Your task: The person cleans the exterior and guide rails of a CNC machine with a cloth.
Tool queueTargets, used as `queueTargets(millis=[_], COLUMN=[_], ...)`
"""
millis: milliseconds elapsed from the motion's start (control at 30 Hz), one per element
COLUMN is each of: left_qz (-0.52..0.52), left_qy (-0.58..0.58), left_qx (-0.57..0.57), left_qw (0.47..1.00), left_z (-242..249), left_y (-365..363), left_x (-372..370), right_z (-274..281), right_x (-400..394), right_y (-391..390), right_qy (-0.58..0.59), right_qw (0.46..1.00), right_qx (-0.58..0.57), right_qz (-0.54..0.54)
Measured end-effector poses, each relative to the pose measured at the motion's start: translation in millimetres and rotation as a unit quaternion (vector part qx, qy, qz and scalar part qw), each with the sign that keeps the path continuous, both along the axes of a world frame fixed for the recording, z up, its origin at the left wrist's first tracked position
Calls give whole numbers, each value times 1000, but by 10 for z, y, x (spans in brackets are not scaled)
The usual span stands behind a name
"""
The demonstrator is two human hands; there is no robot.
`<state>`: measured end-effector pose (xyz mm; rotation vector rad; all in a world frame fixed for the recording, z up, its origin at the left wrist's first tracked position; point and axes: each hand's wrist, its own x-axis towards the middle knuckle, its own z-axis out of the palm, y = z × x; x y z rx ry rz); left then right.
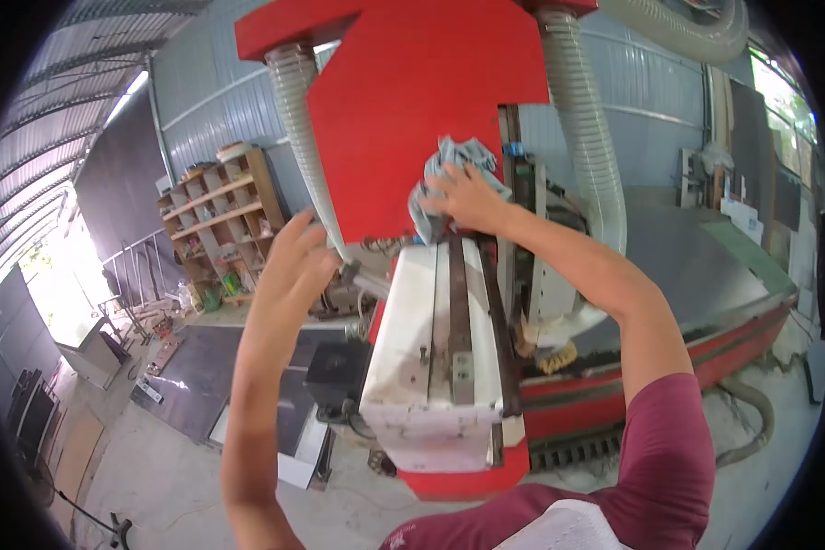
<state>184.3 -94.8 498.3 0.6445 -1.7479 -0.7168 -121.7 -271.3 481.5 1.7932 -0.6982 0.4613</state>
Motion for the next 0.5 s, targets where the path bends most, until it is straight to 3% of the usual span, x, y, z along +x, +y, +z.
queueTargets(millis=[100, 200, 233, 267, 300, 333, 367, 400, 433, 467, 500], left_qz=[45, 258, 319, 361, 437, 430, 476, 500, 576, 611, 628], left_qy=[74, 166, 260, 229, 330, 328, 295, 409, 457, 454, 443], left_qx=[-45, -33, -48, -26, -52, 20, -10, 28, 115, 142, 161], left_qw=[995, 951, 910, 904, 835, 841, 829, 763, 668, 633, 619], left_z=[-285, -664, -866, -1064, -1292, -1552, -2082, -2646, -2801, -2992, -3225], left_y=[557, 1031, 1113, 1317, 1376, 1624, 1793, 1924, 2003, 2074, 2136], left_x=[393, 627, 715, 775, 821, 1004, 1154, 1346, 1193, 1145, 1134], right_z=[318, 1135, 1488, 1856, 2113, 2361, 2417, 2496, 2562, 2597, 2490], right_x=[-175, -453, -617, -774, -882, -1054, -889, -761, -639, -475, -101], right_y=[-40, -130, -75, -30, 77, 38, 331, 296, 243, 189, 186], right_qy=[44, -73, -125, -198, -264, -294, -366, -360, -345, -331, -250], right_qw=[998, 986, 978, 956, 917, 879, 853, 856, 865, 868, 887], right_qx=[-21, -152, -167, -211, -291, -367, -335, -337, -354, -369, -370], right_qz=[39, 13, -14, -49, -66, -78, -161, -153, -88, -22, 116])
